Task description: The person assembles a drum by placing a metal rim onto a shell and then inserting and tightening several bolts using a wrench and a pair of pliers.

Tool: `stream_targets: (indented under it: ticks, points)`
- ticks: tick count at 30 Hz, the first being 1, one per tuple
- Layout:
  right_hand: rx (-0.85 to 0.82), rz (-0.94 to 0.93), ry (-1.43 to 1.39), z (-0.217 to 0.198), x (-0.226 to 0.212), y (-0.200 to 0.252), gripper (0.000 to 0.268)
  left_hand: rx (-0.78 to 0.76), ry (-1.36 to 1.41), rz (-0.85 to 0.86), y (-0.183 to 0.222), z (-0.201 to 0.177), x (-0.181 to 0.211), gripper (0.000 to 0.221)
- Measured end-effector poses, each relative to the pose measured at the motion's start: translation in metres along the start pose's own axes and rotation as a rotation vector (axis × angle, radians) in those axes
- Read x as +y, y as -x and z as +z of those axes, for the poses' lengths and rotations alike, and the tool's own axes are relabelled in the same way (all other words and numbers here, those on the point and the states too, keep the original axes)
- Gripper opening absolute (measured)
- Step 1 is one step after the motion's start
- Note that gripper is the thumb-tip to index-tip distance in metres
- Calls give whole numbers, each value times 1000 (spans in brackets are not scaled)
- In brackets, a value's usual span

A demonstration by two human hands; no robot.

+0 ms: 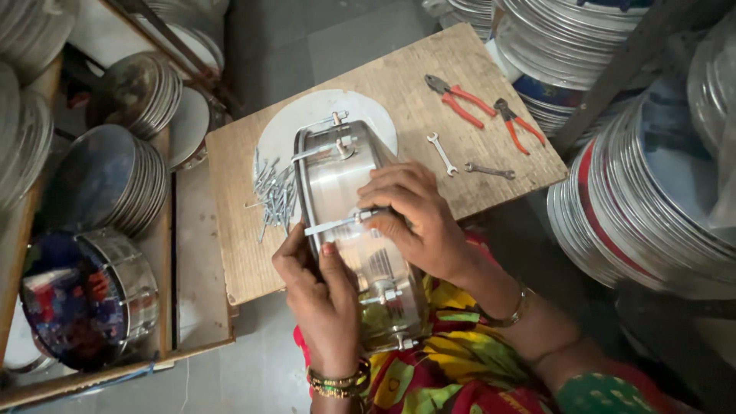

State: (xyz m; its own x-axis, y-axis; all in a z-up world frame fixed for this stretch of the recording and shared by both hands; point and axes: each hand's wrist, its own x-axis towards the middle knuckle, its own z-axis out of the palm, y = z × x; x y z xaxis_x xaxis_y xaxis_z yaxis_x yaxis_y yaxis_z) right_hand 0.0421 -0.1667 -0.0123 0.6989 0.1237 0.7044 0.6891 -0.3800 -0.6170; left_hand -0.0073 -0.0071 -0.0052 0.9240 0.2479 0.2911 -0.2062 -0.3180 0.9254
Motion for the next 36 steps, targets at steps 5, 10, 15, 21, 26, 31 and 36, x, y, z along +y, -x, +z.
stream_targets:
  ticks: [5,10,15,21,26,31,36]
  points:
    - [-19,4,-33,-3,3,2,13,2,-6,7,1,2,-1,38]
    - [0,9,37,0,4,0,9,-13,19,-35,-2,1,-2,36]
    - [16,43,23,2,1,-3,8,-19,7,-32,-3,2,-2,35]
    - [-31,31,-38,-3,-5,-6,18,0,41,-29,-2,2,-1,36]
    - [-36,50,-20,-1,-5,-5,15,14,-36,1,-1,0,0,35]
    - [-22,39,17,1,-3,-8,11,12,17,-40,-3,2,2,36]
    - [23,57,29,4,-5,-9,11,18,-81,-31,-3,3,6,36]
